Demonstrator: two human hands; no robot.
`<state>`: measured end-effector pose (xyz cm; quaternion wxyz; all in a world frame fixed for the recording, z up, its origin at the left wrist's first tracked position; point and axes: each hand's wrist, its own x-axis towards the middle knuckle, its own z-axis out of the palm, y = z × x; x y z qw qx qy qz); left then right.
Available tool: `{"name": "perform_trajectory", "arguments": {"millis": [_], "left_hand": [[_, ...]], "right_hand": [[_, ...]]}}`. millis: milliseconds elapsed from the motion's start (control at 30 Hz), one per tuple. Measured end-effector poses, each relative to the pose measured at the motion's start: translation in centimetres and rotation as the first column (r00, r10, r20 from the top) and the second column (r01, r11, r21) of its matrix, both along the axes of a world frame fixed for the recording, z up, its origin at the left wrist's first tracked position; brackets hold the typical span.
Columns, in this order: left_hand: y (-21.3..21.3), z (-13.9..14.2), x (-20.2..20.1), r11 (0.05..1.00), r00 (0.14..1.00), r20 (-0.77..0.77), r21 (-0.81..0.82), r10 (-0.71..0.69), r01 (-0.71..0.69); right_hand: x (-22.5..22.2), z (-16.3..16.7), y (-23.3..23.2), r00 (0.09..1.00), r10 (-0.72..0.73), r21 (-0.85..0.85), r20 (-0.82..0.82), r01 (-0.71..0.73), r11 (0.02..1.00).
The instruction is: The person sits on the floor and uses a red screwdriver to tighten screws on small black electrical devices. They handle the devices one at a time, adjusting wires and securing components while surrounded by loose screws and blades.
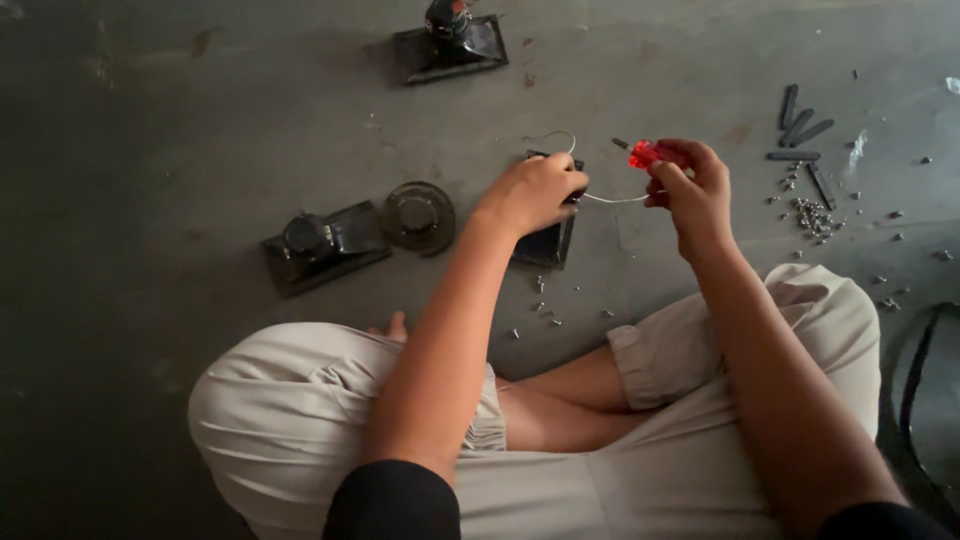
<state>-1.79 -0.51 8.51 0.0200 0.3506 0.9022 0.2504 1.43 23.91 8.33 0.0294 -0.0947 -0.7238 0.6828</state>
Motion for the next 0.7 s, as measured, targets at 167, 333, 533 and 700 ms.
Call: {"name": "perform_trajectory", "arguments": {"millis": [167, 333, 533, 700], "left_hand": [[0.4, -0.7, 0.0, 1.0, 0.999, -0.029, -0.006, 0.017, -0.017], [1.4, -0.9, 0.3, 0.999, 0.995, -0.086, 0.007, 0.047, -0.047], [1.7, -0.9, 0.1, 0.997, 0.994, -0.085, -0.015, 0.074, -0.075], [2.9, -1.9, 0.1, 0.982, 0.986, -0.052, -0.094, 0.159, -0.163]], "right_hand": [[0.1, -0.2, -0.3, 0.999, 0.037, -0.006, -0.036, -0.037, 0.999], [0.1, -0.1, -0.3, 0.998, 0.016, -0.024, -0.058, -0.017, 1.0], [0.1, 0.5, -0.1, 0.999, 0.001, -0.085, -0.047, -0.005, 0.996], [0.0, 0.3, -0.1, 0.999, -0.031, -0.152, -0.029, 0.026, 0.988]]}}
